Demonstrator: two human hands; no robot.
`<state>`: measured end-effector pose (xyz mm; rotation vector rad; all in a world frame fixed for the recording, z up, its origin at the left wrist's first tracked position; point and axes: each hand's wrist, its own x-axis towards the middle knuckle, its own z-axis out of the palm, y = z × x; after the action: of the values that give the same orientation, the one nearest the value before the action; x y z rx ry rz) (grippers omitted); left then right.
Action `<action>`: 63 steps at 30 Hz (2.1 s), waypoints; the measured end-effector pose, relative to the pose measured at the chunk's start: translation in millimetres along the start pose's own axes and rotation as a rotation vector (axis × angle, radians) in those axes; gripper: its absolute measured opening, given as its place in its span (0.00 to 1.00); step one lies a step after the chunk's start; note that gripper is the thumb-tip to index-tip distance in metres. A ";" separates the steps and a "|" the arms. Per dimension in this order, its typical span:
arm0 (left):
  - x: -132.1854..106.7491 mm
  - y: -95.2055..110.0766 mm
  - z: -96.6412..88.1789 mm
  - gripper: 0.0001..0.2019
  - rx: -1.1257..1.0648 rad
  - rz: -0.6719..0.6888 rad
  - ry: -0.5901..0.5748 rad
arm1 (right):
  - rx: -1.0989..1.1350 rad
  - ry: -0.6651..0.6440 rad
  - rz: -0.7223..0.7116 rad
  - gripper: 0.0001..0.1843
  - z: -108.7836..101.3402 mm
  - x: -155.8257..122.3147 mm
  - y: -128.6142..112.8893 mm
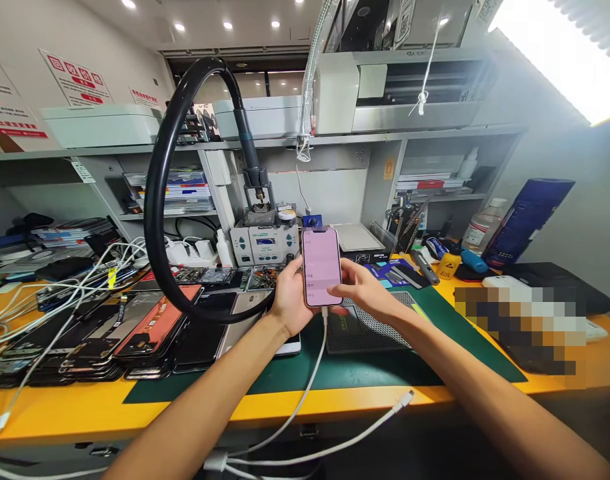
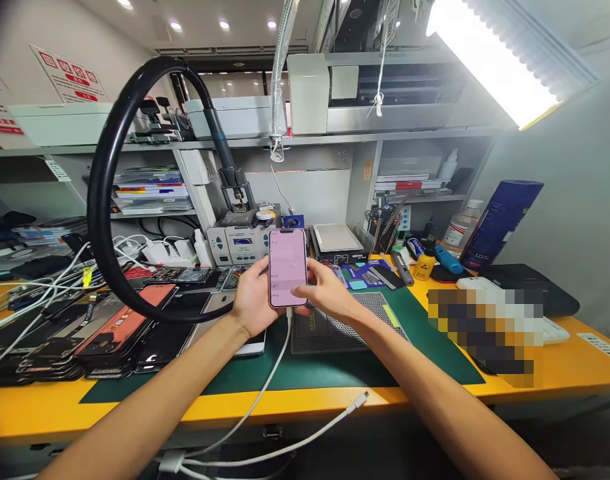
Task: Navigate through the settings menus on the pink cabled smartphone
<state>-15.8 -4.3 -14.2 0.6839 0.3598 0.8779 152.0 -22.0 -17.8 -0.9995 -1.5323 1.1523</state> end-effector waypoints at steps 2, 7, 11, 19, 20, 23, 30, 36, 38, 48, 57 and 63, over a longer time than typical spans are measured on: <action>0.6 0.0 -1.1 0.31 0.008 -0.002 -0.003 | 0.040 -0.042 0.039 0.23 3.7 -2.4 -2.0; 2.0 0.3 -1.5 0.31 0.003 -0.012 -0.001 | 0.088 -0.077 0.056 0.29 6.9 -2.7 -2.5; 1.1 0.6 0.7 0.29 0.001 0.007 0.026 | 0.041 -0.030 0.038 0.25 8.0 -2.1 -4.5; 0.6 -0.1 -2.0 0.31 0.022 -0.015 -0.047 | -0.046 0.004 -0.011 0.19 5.9 -1.9 -5.4; 0.9 -0.4 -3.0 0.31 0.025 -0.015 -0.063 | -0.052 0.011 -0.019 0.19 5.0 -1.3 -4.7; 2.0 -0.9 -5.5 0.31 0.027 -0.007 -0.073 | -0.067 0.021 -0.034 0.19 3.4 0.5 -3.0; 2.2 -1.3 -3.6 0.30 0.005 0.005 -0.030 | -0.054 -0.017 -0.046 0.20 0.3 0.1 -0.7; 1.2 -0.6 -1.5 0.29 -0.039 0.009 0.004 | 0.061 -0.222 0.026 0.34 -5.1 -4.8 -1.3; 1.0 -0.1 -1.4 0.29 -0.039 0.013 0.008 | 0.069 -0.164 0.007 0.27 -2.9 -3.6 -2.5; 1.4 -2.5 3.1 0.28 -0.032 0.038 0.044 | -0.040 -0.117 0.043 0.31 3.6 -5.4 -3.6; -1.4 -0.3 3.4 0.28 -0.009 0.019 0.085 | 0.050 -0.015 0.026 0.12 3.5 -1.0 -2.4; -1.2 -4.9 5.9 0.29 -0.012 0.018 0.074 | -0.131 0.168 -0.022 0.19 13.4 3.4 6.5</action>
<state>-10.4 -9.8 -13.2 0.6456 0.4142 0.9236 138.6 -20.1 -24.9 -1.1347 -1.4945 0.9381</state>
